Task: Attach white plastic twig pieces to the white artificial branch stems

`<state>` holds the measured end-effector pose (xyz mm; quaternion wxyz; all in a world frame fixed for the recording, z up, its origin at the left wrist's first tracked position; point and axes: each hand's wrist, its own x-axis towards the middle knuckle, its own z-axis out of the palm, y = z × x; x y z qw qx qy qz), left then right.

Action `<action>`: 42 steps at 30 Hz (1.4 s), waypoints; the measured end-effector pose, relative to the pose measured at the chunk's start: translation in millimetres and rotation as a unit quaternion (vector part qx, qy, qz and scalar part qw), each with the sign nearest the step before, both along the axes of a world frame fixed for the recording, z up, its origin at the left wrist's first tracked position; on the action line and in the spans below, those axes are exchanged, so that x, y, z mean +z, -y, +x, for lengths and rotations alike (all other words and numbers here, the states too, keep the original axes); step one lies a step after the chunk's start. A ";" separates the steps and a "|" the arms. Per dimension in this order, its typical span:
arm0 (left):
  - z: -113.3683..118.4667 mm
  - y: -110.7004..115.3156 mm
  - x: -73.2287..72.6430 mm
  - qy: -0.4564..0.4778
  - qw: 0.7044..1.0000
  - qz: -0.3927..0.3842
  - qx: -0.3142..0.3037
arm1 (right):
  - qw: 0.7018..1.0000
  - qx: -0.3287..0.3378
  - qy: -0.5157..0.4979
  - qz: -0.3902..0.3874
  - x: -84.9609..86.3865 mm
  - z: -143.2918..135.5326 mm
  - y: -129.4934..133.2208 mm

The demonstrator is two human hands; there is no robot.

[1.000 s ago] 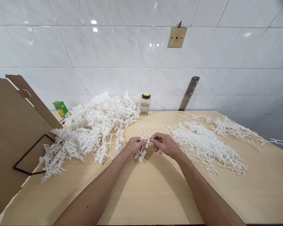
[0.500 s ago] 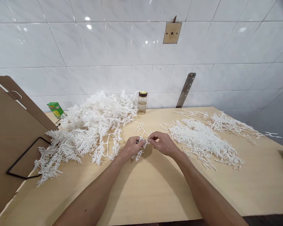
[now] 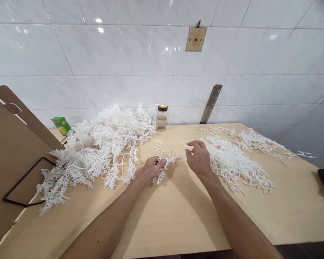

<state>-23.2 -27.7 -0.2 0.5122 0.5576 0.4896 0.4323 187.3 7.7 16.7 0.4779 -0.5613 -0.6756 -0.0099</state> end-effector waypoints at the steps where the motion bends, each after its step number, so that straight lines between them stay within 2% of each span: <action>1: 0.2 -0.3 0.1 0.009 1.000 -0.001 0.001 | 0.999 0.040 -0.011 -0.007 2.1 -4.1 3.7; 4: 1.3 0.6 2.2 0.037 0.999 -0.013 0.000 | 0.984 0.159 -0.031 -0.071 5.0 -21.6 14.1; 7: 3.0 3.1 5.5 0.062 0.998 -0.021 0.005 | 0.968 0.211 -0.026 -0.134 3.9 -34.4 19.6; 11: 3.9 4.4 7.1 0.073 0.997 -0.020 0.017 | 0.959 0.226 -0.016 -0.172 3.8 -37.1 21.2; 15: 2.7 1.5 2.3 0.068 0.997 -0.007 0.030 | 0.953 0.212 -0.029 -0.214 7.0 -35.3 22.0; 19: 2.6 -0.6 -2.6 0.049 0.998 -0.005 0.027 | 0.926 0.228 -0.081 -0.291 6.5 -34.0 21.2; 22: 3.3 0.3 -2.3 0.050 0.998 -0.005 0.029 | 0.907 0.249 -0.113 -0.319 4.1 -33.7 20.0; 25: 4.0 1.8 0.5 0.060 0.998 -0.005 0.027 | 0.909 0.244 -0.123 -0.315 3.2 -35.6 20.6; 30: 4.3 2.8 4.6 0.031 0.999 -0.004 0.010 | 0.956 0.203 -0.041 -0.209 1.3 -41.2 21.3; 32: 4.3 3.1 5.1 0.017 1.000 0.003 0.006 | 0.963 0.202 -0.004 -0.180 0.0 -42.6 21.0; 36: 4.0 3.6 4.5 0.013 1.000 0.004 0.003 | 0.960 0.216 0.022 -0.174 1.0 -43.0 21.7; 42: 2.3 4.7 7.8 0.068 0.997 -0.017 -0.016 | 0.942 0.267 -0.027 -0.204 1.1 -37.2 21.0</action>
